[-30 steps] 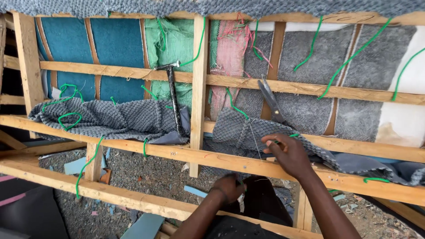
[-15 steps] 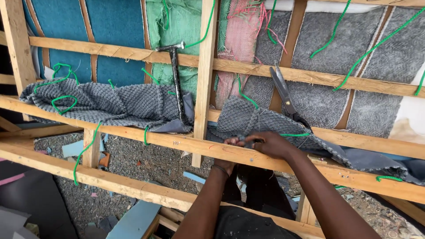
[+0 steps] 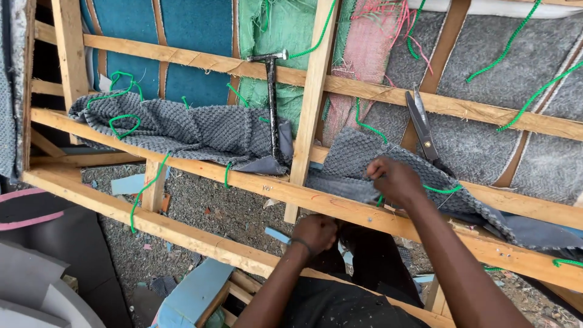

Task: The person works on the underside of a wooden furniture frame, using green plastic zip ties to secure a gray fabric cushion to the wooden slats. They repeatedly wrap the ties around the wood and pull them tight to fasten the cushion in place.

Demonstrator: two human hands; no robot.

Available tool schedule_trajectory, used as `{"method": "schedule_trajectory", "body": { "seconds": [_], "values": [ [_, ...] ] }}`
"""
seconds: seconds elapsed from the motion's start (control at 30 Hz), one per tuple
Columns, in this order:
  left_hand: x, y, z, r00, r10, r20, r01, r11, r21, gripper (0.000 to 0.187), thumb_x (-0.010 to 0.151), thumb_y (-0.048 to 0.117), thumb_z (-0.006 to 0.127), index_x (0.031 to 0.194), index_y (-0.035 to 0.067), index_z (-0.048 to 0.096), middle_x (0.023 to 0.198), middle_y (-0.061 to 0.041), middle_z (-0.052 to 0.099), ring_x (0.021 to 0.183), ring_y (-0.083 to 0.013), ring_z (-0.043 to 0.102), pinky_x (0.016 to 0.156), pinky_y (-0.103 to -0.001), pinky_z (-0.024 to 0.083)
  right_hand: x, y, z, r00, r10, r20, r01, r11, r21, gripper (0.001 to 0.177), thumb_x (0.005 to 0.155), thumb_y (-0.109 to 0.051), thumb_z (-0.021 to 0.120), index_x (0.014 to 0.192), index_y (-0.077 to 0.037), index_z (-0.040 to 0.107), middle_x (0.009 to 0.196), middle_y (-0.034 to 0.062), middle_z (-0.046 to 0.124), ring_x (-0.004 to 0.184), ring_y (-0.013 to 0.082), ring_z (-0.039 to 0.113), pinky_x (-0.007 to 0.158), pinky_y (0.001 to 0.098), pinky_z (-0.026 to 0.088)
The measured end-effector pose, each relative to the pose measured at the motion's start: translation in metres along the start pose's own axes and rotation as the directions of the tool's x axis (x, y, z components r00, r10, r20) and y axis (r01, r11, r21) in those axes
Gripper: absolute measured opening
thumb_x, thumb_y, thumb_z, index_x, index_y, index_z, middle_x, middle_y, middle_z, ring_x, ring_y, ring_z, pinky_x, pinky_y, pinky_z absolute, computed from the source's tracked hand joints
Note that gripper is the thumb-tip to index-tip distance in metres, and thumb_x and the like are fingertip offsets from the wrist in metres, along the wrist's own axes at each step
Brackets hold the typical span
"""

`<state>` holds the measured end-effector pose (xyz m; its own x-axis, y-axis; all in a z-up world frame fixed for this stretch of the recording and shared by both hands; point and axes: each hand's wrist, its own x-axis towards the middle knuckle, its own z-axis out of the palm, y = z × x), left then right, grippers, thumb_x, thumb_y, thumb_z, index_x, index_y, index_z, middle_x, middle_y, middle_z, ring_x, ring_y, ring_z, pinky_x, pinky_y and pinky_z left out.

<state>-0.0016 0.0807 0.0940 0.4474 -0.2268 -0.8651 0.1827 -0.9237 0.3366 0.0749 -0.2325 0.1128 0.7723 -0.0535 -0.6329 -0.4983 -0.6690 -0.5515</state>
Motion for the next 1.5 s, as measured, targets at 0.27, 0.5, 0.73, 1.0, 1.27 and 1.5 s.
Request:
{"method": "schedule_trajectory", "body": {
  "seconds": [0.27,0.5,0.73,1.0,1.27,1.5],
  "values": [
    [-0.061,0.142,-0.124,0.951,0.196,-0.239,-0.177,0.979,0.098,0.054,0.093,0.070,0.071,0.130,0.031,0.067,0.128,-0.002,0.077,0.133,-0.0355,0.073,0.111,-0.057,0.060,0.022,0.053,0.012,0.980,0.194,0.037,-0.171,0.741,0.649,0.029,0.090,0.002,0.083,0.117,-0.009,0.082,0.102,0.0125,0.087,0.091,0.0268,0.077,0.077,0.0426,0.059],
    [0.082,0.165,-0.075,0.949,0.235,-0.208,-0.185,0.954,0.234,0.040,0.098,0.038,0.068,0.134,0.045,0.084,0.125,-0.002,0.086,0.124,-0.0370,0.083,0.105,-0.051,0.068,-0.024,0.007,-0.028,0.982,0.162,0.095,-0.171,0.551,0.817,0.038,0.098,0.002,0.079,0.134,0.000,0.070,0.126,0.0235,0.078,0.109,0.0302,0.081,0.094,0.0479,0.074],
    [0.043,0.145,-0.109,0.939,0.331,-0.088,-0.330,0.944,0.032,0.038,0.103,0.048,0.073,0.111,0.015,0.090,0.116,-0.023,0.089,0.126,-0.0516,0.080,0.111,-0.058,0.064,-0.085,-0.045,-0.034,0.981,-0.096,-0.166,0.148,0.929,0.338,0.060,0.100,-0.036,0.094,0.155,-0.019,0.077,0.147,0.0177,0.078,0.132,0.0413,0.078,0.110,0.0599,0.064],
    [0.008,0.152,-0.117,0.912,0.404,-0.075,-0.389,0.907,0.160,0.041,0.099,0.048,0.076,0.121,0.017,0.090,0.115,-0.022,0.089,0.120,-0.0523,0.081,0.104,-0.064,0.067,-0.095,-0.076,-0.008,0.908,-0.103,-0.406,0.324,0.787,0.524,0.042,0.125,-0.042,0.067,0.104,-0.012,0.088,0.083,0.0150,0.076,0.088,0.0314,0.076,0.095,0.0516,0.063],
    [-0.019,0.115,-0.073,0.771,0.600,-0.215,-0.533,0.792,0.296,0.039,0.102,0.042,0.065,0.133,0.029,0.085,0.126,-0.014,0.087,0.114,-0.0462,0.078,0.088,-0.063,0.055,-0.242,-0.152,-0.061,0.980,-0.038,-0.193,0.117,0.900,0.419,0.056,0.118,-0.050,0.059,0.075,-0.015,0.051,0.072,0.0015,0.046,0.068,0.0170,0.045,0.068,0.0413,0.033],
    [-0.016,0.111,-0.064,0.728,0.627,-0.279,-0.560,0.777,0.287,0.044,0.096,0.027,0.061,0.130,0.028,0.088,0.112,-0.016,0.088,0.100,-0.0516,0.079,0.081,-0.067,0.057,-0.323,-0.212,-0.100,0.912,-0.230,-0.339,0.346,0.876,0.336,0.051,0.114,-0.025,0.066,0.078,-0.009,0.033,0.070,0.0029,0.033,0.065,0.0171,0.037,0.066,0.0406,0.026]
  ]
}}
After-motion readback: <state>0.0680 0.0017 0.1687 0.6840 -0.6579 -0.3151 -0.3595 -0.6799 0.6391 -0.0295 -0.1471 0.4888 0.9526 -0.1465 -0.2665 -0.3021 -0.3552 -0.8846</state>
